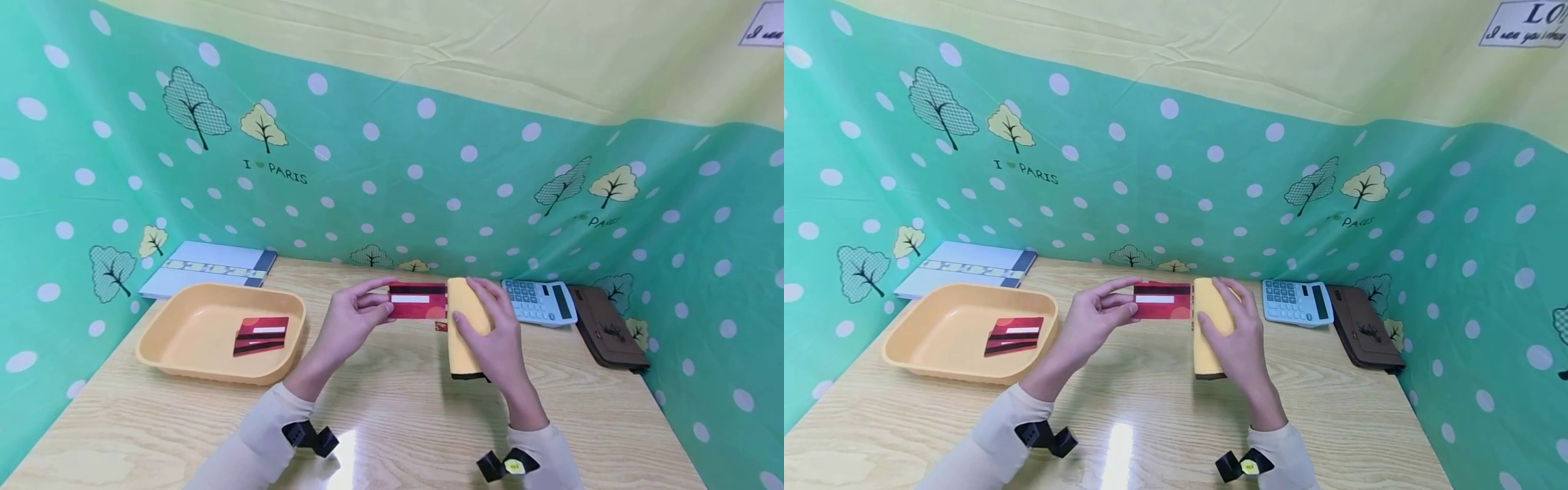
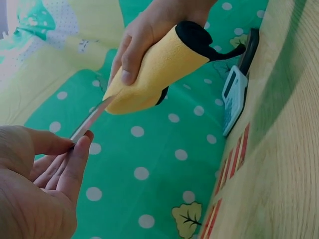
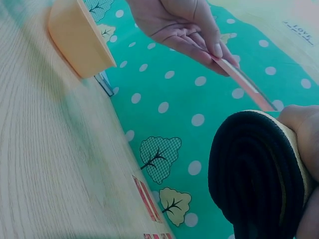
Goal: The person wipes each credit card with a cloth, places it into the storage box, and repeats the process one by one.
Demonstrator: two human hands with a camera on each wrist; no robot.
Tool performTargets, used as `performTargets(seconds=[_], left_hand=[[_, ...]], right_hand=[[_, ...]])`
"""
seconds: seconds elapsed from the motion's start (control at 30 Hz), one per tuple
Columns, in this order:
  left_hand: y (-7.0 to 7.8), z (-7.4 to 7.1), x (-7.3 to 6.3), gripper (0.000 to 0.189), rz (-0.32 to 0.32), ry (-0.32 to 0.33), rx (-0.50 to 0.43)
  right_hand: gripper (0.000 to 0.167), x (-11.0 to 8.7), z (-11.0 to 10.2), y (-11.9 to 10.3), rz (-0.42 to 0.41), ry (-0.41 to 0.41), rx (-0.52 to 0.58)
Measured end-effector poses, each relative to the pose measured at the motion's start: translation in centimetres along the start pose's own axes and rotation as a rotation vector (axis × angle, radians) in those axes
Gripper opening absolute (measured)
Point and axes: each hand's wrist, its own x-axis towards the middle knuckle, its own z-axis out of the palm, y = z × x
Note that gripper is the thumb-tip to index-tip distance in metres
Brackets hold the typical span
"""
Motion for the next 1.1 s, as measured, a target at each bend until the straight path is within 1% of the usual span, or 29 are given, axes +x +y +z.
performTargets(seconds=[0.1, 0.27, 0.37, 0.43, 0.63, 0.73, 0.87, 0.97, 1.1], left_hand=[[0.1, 0.0, -0.2, 0.047, -0.003, -0.015, 0.005], [0.6, -0.3, -0.9, 0.049, 0.005, -0.06, 0.007], [0.9, -1.1, -1.3, 0.049, 0.01, -0.064, 0.004], [1.0, -1.8, -1.5, 0.049, 0.004, -0.048, 0.012], [1.6, -5.1, -2.2, 0.049, -0.047, 0.025, 0.105], [1.9, -7.1, -2.4, 0.051, -0.038, 0.033, 0.142], [2.2, -9.9, -2.7, 0.05, -0.01, 0.044, 0.232], [2.4, -11.9, -3.1, 0.05, -0.02, 0.078, 0.317], [2.6, -14.4, -3.8, 0.053, -0.052, 0.124, 0.389]], right_hand=[[0.06, 0.0, 0.0, 0.0, 0.005, 0.003, -0.002], [0.06, -0.1, -0.2, 0.0, 0.026, 0.002, -0.01], [0.061, -0.1, -0.3, -0.1, 0.028, 0.006, -0.011], [0.061, -0.1, -0.5, -0.1, 0.024, 0.016, -0.006], [0.06, 0.1, -0.9, -0.2, 0.01, 0.023, 0.019], [0.059, 0.1, -0.8, -0.2, 0.004, 0.018, 0.026], [0.059, 0.0, -0.8, -0.2, -0.001, 0.018, 0.032], [0.059, 0.0, -0.9, -0.2, -0.005, 0.017, 0.035], [0.059, 0.0, -0.9, -0.1, -0.006, 0.016, 0.038]])
